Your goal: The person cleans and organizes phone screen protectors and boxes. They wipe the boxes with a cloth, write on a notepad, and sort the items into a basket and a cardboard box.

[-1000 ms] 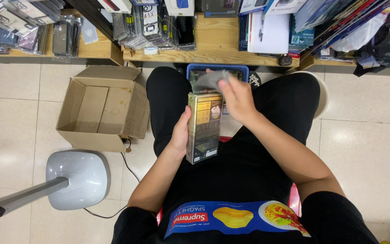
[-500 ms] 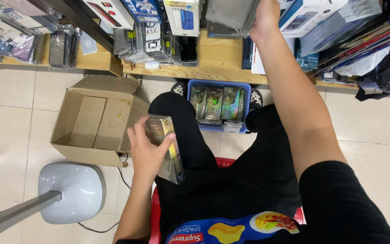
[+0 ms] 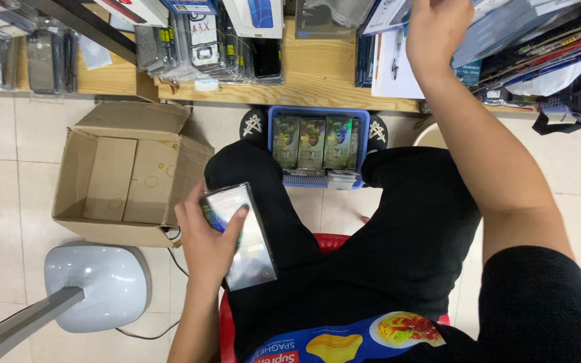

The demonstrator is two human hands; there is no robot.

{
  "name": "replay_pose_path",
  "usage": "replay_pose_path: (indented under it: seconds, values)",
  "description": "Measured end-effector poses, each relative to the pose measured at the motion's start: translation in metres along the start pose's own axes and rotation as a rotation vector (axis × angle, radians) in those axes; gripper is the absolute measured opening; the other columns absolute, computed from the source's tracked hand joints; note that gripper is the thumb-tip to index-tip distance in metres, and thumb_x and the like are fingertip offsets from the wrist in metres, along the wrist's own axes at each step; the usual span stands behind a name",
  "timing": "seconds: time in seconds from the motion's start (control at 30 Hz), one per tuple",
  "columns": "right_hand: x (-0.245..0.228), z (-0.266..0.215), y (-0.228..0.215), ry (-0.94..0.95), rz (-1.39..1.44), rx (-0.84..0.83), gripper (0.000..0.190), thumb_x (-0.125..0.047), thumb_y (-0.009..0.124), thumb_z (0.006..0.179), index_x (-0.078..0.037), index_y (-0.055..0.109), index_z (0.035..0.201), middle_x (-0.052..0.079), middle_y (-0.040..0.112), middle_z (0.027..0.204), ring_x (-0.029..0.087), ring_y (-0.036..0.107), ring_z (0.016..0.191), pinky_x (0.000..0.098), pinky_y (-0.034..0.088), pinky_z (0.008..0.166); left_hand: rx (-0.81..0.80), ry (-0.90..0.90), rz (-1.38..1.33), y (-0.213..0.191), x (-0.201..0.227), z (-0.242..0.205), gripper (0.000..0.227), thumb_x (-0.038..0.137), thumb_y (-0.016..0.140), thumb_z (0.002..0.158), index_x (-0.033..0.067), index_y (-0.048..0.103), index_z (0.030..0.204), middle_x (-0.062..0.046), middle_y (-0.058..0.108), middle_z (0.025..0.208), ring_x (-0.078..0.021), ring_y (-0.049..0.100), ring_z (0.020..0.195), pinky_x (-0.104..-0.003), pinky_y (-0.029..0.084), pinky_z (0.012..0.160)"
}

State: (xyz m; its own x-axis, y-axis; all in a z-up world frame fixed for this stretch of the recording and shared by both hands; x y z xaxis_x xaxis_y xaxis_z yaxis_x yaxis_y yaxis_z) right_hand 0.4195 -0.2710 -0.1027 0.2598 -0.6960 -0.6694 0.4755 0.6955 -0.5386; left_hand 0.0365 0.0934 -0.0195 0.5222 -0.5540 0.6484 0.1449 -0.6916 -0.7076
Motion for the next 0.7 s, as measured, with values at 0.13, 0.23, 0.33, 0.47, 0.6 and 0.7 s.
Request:
replay_pose_path:
  seconds: [0.13,0.23,0.33,0.47,0.6,0.7]
  values:
    - [0.057,-0.043,-0.020,-0.373,-0.368,-0.363,0.005,-0.016,0.076,0.097,-0.015,0.081,0.099,0.000,0.072,0.077,0.025,0.069,0.066,0.0415,0.050,0.052,0.092,0.107,-0.096,0.002,-0.016,-0.002,0.086,0.051,0.074,0.089,0.0034,0.047,0.155,-0.015,0.053,0.135,-0.0310,0.052,0.135,-0.044,0.041,0.113]
    - [0.087,-0.063,-0.011,-0.212,-0.827,-1.097,0.095,-0.059,0.070,0.090,-0.020,0.032,0.168,0.023,0.021,0.173,0.042,0.020,0.157,0.0651,0.033,0.118,0.061,0.012,-0.162,0.007,-0.024,0.001,0.086,0.041,0.077,0.087,0.0046,0.043,0.157,-0.014,0.050,0.147,-0.0277,0.051,0.141,-0.041,0.041,0.112]
    - [0.117,-0.075,0.005,-0.223,-1.109,-1.181,0.140,-0.086,0.065,0.063,-0.036,-0.006,0.173,0.017,-0.015,0.178,0.044,-0.010,0.162,0.0746,0.013,0.123,0.073,0.031,-0.165,0.007,-0.027,0.002,0.083,0.036,0.075,0.088,0.0032,0.042,0.158,-0.017,0.050,0.145,-0.0300,0.052,0.141,-0.042,0.043,0.112]
    - [0.125,-0.087,0.017,-0.164,-1.083,-1.273,0.130,-0.071,0.070,0.077,-0.037,-0.011,0.172,0.014,-0.018,0.178,0.042,-0.008,0.163,0.0794,0.018,0.120,0.076,-0.019,-0.157,0.005,-0.017,0.001,0.082,0.036,0.073,0.088,0.0044,0.042,0.158,-0.017,0.049,0.149,-0.0288,0.052,0.142,-0.041,0.042,0.113]
    - [0.123,-0.105,0.029,-0.388,-0.898,-1.175,0.082,-0.018,0.051,0.100,-0.021,0.011,0.172,0.024,0.007,0.176,0.056,0.012,0.157,0.0747,0.028,0.118,0.078,-0.004,-0.126,0.003,-0.013,0.002,0.080,0.039,0.070,0.091,0.0021,0.043,0.157,-0.018,0.051,0.146,-0.0303,0.051,0.140,-0.043,0.040,0.117]
    - [0.117,-0.108,0.023,-0.773,-0.796,-0.815,0.055,-0.012,0.054,0.102,-0.006,0.040,0.154,0.026,0.042,0.151,0.049,0.044,0.132,0.0559,0.050,0.093,0.078,0.010,-0.130,0.005,-0.013,0.001,0.080,0.039,0.070,0.091,0.0024,0.043,0.156,-0.017,0.050,0.151,-0.0302,0.051,0.142,-0.043,0.039,0.118]
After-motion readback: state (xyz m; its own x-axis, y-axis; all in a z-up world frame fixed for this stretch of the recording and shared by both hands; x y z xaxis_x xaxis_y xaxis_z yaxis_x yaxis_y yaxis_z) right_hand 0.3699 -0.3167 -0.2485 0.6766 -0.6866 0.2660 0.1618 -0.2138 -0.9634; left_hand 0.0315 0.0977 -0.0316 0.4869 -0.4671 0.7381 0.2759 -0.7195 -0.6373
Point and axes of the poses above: each hand's wrist, its own z-axis towards the middle knuckle, its own y-axis out of the palm, x = y × z, the point moved 2 cm from there along z, towards the middle knuckle
